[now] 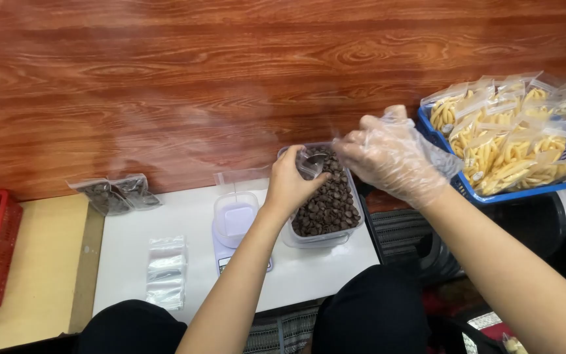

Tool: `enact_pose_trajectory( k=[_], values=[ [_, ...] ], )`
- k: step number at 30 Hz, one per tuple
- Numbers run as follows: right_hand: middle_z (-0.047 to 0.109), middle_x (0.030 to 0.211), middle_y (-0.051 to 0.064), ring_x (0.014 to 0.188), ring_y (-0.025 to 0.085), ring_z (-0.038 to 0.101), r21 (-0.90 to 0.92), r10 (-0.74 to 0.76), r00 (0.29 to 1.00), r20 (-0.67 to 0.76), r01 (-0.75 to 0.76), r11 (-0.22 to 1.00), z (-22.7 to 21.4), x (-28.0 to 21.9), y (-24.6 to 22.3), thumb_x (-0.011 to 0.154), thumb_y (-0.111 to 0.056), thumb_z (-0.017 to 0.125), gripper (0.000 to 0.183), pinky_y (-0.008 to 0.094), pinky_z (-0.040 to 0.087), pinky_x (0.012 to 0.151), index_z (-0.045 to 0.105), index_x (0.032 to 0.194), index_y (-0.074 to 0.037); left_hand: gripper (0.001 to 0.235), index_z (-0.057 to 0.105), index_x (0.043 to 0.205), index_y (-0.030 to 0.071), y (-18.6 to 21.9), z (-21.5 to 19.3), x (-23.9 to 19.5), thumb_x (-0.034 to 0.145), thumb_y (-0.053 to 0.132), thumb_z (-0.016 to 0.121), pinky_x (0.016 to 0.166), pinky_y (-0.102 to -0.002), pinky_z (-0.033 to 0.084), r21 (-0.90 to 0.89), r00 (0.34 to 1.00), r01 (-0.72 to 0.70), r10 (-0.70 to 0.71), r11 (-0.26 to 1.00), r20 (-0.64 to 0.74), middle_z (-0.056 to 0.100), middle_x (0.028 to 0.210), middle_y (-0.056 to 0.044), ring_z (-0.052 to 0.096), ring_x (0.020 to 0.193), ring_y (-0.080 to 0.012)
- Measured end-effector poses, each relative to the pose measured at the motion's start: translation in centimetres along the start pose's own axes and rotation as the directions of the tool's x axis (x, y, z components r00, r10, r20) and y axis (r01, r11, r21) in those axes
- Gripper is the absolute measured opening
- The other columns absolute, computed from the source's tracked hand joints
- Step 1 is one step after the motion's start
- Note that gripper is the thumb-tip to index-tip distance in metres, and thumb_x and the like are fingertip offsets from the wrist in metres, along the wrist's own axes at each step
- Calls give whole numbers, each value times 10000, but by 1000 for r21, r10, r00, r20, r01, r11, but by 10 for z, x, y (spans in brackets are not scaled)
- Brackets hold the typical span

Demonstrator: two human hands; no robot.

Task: Packaging small food items into plastic bags and weighing them on a digital scale for portion control.

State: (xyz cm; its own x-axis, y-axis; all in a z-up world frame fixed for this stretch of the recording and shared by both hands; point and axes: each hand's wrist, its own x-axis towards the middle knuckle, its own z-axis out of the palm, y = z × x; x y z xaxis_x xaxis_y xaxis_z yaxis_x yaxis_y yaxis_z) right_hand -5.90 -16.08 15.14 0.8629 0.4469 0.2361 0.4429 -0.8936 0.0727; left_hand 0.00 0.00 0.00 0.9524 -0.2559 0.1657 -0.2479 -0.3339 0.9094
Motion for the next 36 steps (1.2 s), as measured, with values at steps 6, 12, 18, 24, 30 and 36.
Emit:
enact_pose_trajectory(
  k=[6, 12, 18, 24, 30, 36],
  values=[
    [749, 858, -164, 893, 145, 711, -246, 455, 891, 9, -439, 864, 158, -45, 74, 855, -462, 636, 131, 427, 455, 844, 729, 931, -411, 650, 585, 1363, 17, -30, -32, -9, 785, 192, 827, 1022, -469, 514, -212, 988, -118, 94, 970, -120, 632, 1209, -216, 604, 1215, -397],
    [542, 1498, -178, 1415, 234, 488, -114, 402, 745, 532, -407, 906, 191, -40, 30, 928, -489, 532, 356, 515, 406, 1085, 660, 1260, -468, 673, 610, 1382, 22, -36, -64, -23, 715, -30, 683, 961, -373, 590, -748, 980, 78, 87, 659, 179, 690, 1129, -168, 692, 1053, -240],
    [646, 591, 95, 572, 134, 638, 987, 231, 970, 77, -106, 117, 129, -12, -67, 990, -151, 601, 328, 274, 526, 588, 681, 1271, -2, 730, 574, 1368, -104, -17, -87, -19, 647, 6, 564, 859, -420, 591, -903, 935, 80, 283, 422, 215, 676, 1038, -267, 708, 1010, -309],
    [799, 852, 113, 841, 156, 730, 936, 358, 924, -133, -1, 352, 141, -1, -83, 933, -164, 752, 118, 348, 576, 754, 818, 980, -77, 815, 459, 1529, 85, -9, -93, -40, 787, 10, 789, 988, -459, 555, -770, 981, -21, 161, 637, 107, 678, 1227, -283, 647, 1184, -349],
    [762, 998, 157, 784, 199, 740, 957, 417, 881, -222, 113, 269, 157, -5, -89, 885, -100, 760, 255, 327, 606, 677, 773, 1121, -4, 270, 733, 964, -8, -21, -93, -72, 788, 150, 865, 618, -279, 624, -442, 989, 60, 6, 895, 145, 778, 782, -168, 776, 720, -215],
    [674, 1247, 143, 1038, 226, 692, 699, 388, 690, -611, 240, 674, 117, 0, -94, 779, -26, 872, 570, 291, 563, 872, 650, 1301, 31, 356, 718, 910, -22, -53, -102, -78, 667, 123, 932, 549, -278, 586, -241, 982, -10, 55, 970, 178, 743, 693, -172, 736, 614, -216]
  ],
)
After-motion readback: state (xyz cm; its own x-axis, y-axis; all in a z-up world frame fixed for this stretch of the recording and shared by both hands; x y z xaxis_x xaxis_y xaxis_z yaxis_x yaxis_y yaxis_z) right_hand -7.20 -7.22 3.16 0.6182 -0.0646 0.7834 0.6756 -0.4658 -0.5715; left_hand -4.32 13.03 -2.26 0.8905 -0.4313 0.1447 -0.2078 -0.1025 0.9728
